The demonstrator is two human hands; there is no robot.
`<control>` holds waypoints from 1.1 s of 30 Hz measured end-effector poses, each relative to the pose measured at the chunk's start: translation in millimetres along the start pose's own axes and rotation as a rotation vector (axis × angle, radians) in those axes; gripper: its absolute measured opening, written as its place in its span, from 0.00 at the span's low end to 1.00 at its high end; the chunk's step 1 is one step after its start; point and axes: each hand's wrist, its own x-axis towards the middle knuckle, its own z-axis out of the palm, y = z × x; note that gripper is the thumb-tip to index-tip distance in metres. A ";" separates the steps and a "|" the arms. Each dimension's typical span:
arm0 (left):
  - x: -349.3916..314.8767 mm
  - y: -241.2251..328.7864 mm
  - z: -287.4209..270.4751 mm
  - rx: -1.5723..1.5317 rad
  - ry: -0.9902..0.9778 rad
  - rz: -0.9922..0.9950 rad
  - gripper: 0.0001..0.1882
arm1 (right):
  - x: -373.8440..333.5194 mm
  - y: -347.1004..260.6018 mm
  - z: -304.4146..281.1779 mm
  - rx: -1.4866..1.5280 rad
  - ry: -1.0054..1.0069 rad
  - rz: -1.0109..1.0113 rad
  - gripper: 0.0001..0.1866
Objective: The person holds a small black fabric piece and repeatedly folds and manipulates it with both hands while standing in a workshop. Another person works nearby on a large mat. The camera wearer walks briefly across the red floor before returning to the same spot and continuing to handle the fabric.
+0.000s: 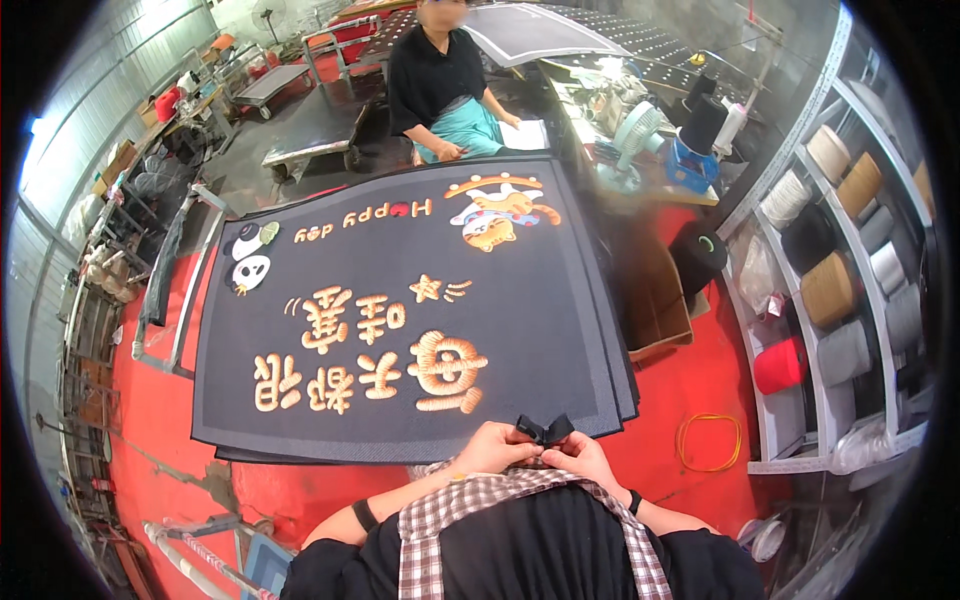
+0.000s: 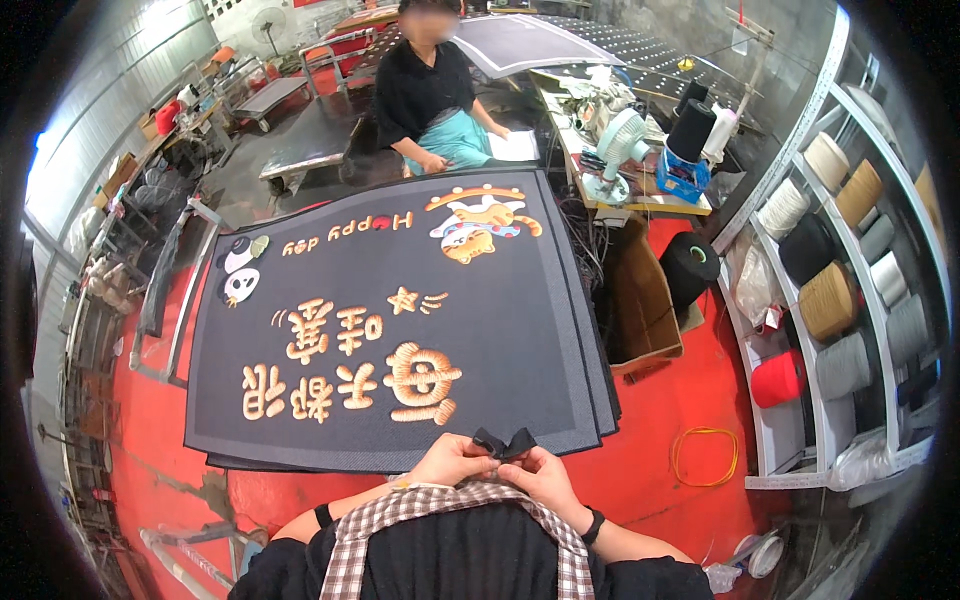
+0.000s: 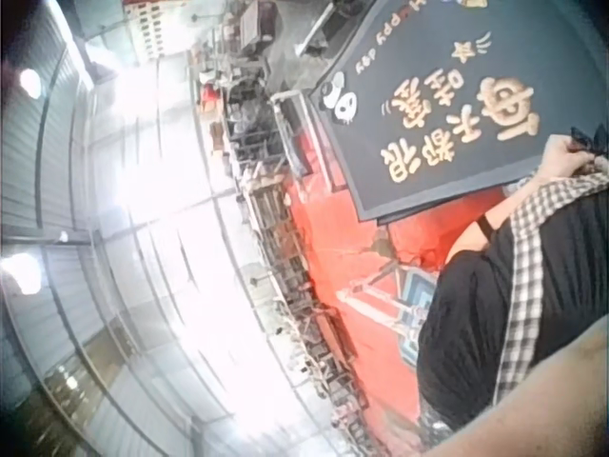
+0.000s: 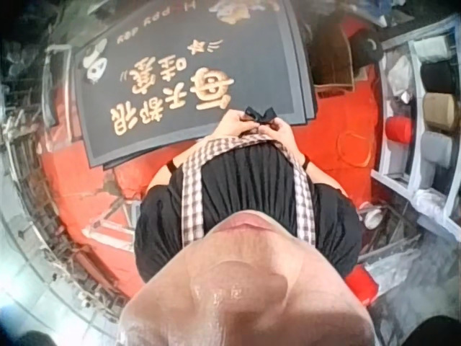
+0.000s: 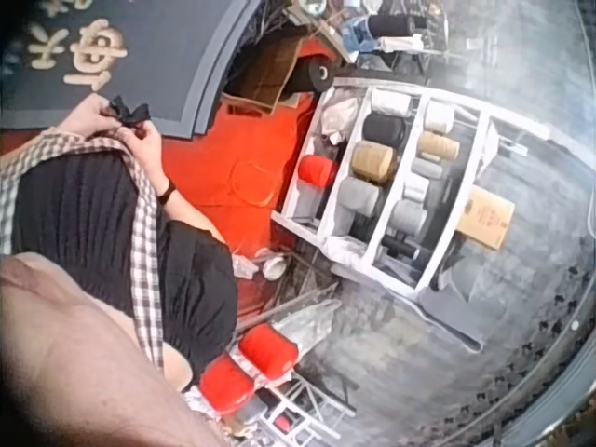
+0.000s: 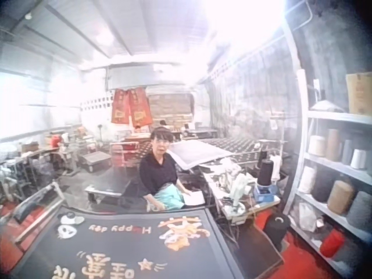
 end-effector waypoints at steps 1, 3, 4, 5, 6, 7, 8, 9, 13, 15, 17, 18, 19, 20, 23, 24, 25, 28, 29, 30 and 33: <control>-1.4 2.8 0.4 -0.003 -0.010 0.006 0.07 | 0.4 0.4 0.0 0.015 -0.001 -0.003 0.11; 2.1 -3.5 -2.7 -0.019 -0.027 -0.007 0.08 | 1.9 2.3 -0.7 0.025 -0.006 0.002 0.11; 3.6 -7.2 -4.0 -0.029 -0.035 -0.013 0.08 | 2.6 2.5 -1.0 0.030 -0.008 0.006 0.11; 4.4 -9.9 -3.8 -0.030 -0.022 -0.011 0.08 | 2.6 1.3 -0.4 0.030 -0.004 0.015 0.11; 5.2 -12.6 -3.1 -0.031 -0.011 -0.011 0.08 | 1.8 0.1 0.5 0.032 0.002 0.024 0.11; 5.6 -14.1 -2.8 -0.032 0.001 -0.011 0.09 | 1.9 -0.5 1.1 0.034 0.007 0.034 0.11; 5.6 -12.8 -3.2 -0.010 0.005 -0.012 0.09 | 3.5 0.3 0.5 0.020 0.009 0.039 0.11; 5.3 -10.1 -3.1 0.011 0.008 -0.016 0.09 | 4.7 2.4 -1.6 0.007 0.012 0.047 0.11; 1.2 -0.3 0.3 0.167 0.059 0.020 0.11 | 6.4 7.9 -3.9 0.003 0.026 0.045 0.11; 2.5 0.7 -1.9 0.202 0.068 0.030 0.11 | 9.0 9.5 -5.6 -0.008 0.029 0.058 0.12; 3.6 -3.8 -3.8 0.229 0.070 0.051 0.10 | 11.0 12.1 -7.7 -0.024 0.032 0.061 0.12; 5.4 -7.7 -5.5 0.240 0.067 0.066 0.10 | 11.7 14.6 -8.8 -0.034 0.034 0.056 0.12; 6.7 -10.4 -6.6 0.252 0.065 0.081 0.09 | 12.5 17.6 -11.0 -0.043 0.036 0.051 0.12; 7.3 -11.5 -6.9 0.220 0.060 0.081 0.09 | 14.7 21.9 -16.8 -0.129 0.034 0.059 0.12; 10.6 -22.4 -8.1 0.098 0.045 0.072 0.08 | 11.1 3.8 -2.4 0.024 -0.015 0.072 0.12; 14.9 -32.1 -8.2 0.048 0.035 0.075 0.08 | 10.9 4.7 -5.6 -0.026 -0.010 0.087 0.11; 19.1 -30.4 -9.6 0.006 0.023 0.093 0.08 | 15.5 11.7 -12.0 -0.154 0.034 0.083 0.11; 12.2 -24.4 -6.7 0.005 0.011 0.064 0.08 | 14.8 18.5 -14.3 -0.089 0.022 0.079 0.11; 12.9 -24.0 -7.9 0.021 0.013 0.054 0.08 | 17.0 15.9 -13.4 -0.083 0.001 0.095 0.12; 8.2 -16.6 -5.4 0.153 0.036 0.027 0.09 | 11.2 14.2 -12.7 -0.041 -0.013 0.101 0.12; 8.9 -3.1 -8.1 0.112 0.037 0.025 0.10 | 17.6 8.4 -12.2 -0.119 0.050 0.130 0.11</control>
